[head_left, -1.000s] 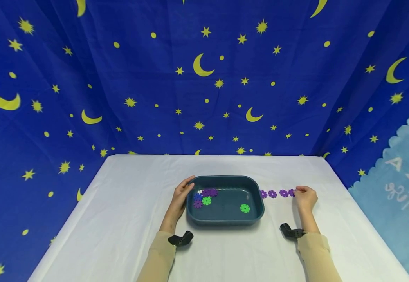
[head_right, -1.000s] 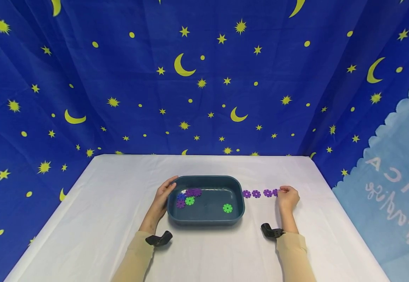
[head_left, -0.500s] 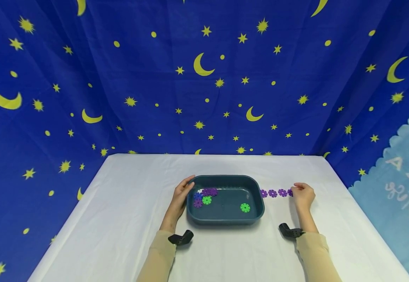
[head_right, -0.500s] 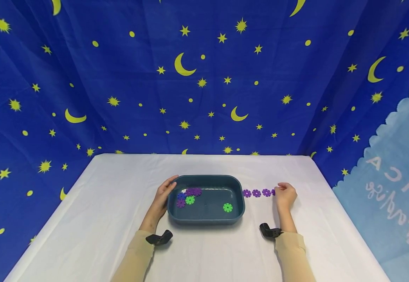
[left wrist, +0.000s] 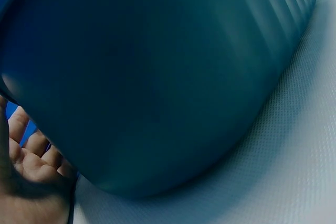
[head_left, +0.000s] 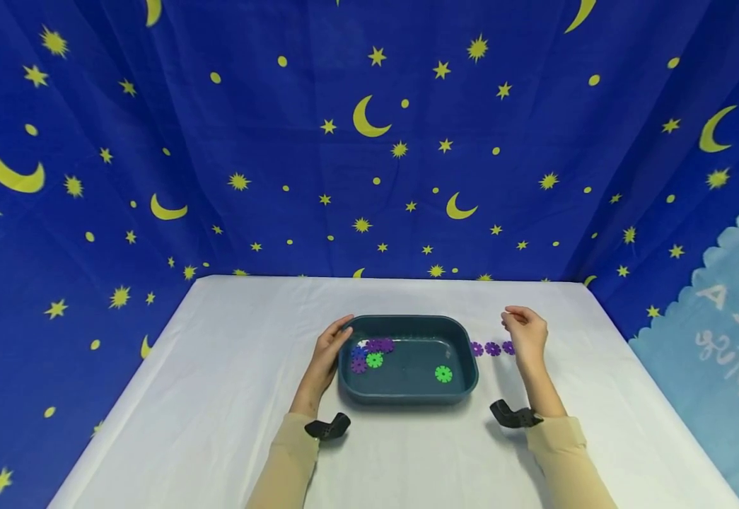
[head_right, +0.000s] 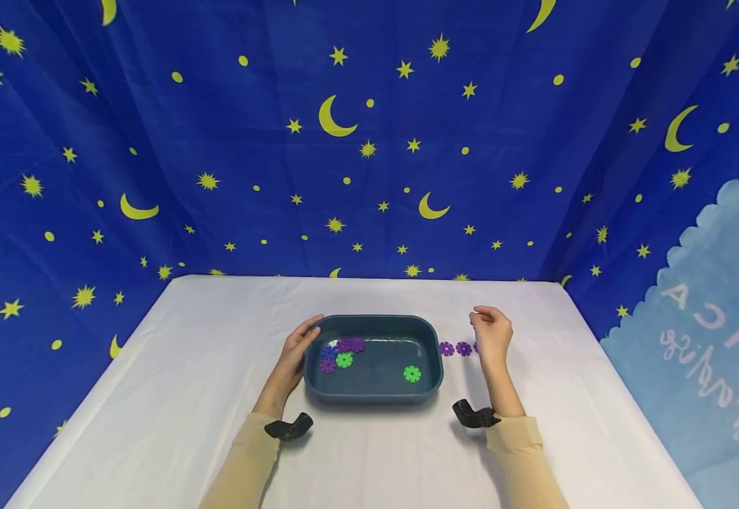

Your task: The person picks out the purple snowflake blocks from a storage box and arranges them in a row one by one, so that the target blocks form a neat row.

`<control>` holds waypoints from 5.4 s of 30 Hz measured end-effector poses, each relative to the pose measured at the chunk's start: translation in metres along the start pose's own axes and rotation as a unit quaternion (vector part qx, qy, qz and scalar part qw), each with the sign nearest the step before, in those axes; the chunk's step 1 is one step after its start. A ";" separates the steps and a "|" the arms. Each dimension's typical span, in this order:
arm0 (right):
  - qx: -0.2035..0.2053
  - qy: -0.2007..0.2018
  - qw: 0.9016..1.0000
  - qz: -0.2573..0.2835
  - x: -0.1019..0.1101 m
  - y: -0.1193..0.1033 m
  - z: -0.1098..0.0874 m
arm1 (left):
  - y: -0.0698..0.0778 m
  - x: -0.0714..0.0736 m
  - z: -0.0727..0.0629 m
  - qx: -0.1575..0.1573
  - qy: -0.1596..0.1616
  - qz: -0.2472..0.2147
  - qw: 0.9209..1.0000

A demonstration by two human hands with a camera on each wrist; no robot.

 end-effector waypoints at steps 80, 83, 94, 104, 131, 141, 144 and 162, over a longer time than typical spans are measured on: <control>-0.050 -0.325 0.940 0.090 -0.181 -0.018 -0.071 | -0.001 -0.002 0.002 -0.018 -0.005 -0.015 1.000; -0.074 -0.319 0.938 0.111 -0.176 -0.019 -0.069 | -0.001 -0.001 0.001 -0.017 -0.001 -0.012 1.000; -0.068 -0.274 0.951 0.124 -0.138 -0.024 -0.053 | -0.003 -0.001 0.002 -0.016 -0.001 -0.016 1.000; -0.090 -0.197 0.963 0.160 -0.096 -0.024 -0.032 | -0.003 -0.001 0.002 -0.015 0.001 -0.014 1.000; -0.178 0.027 0.955 0.234 0.011 0.027 0.004 | -0.003 -0.005 0.003 -0.018 -0.007 -0.009 1.000; -0.252 0.103 0.921 0.280 0.050 0.060 0.016 | -0.003 -0.003 0.003 -0.019 -0.007 -0.011 1.000; -0.264 0.112 0.918 0.275 0.058 0.069 0.017 | -0.003 -0.003 0.003 -0.011 -0.010 -0.016 1.000; -0.278 0.058 0.952 0.115 0.074 0.111 0.013 | -0.002 -0.002 0.003 -0.017 0.011 0.007 1.000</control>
Point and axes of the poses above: each hand's wrist, its own z-axis towards the middle knuckle, its own x-axis out of the back of the hand, y = z × x, the point moved 6 cm from there along z, towards the middle knuckle, and after that the axes turned 12 degrees about x, right-handed, at the moved point
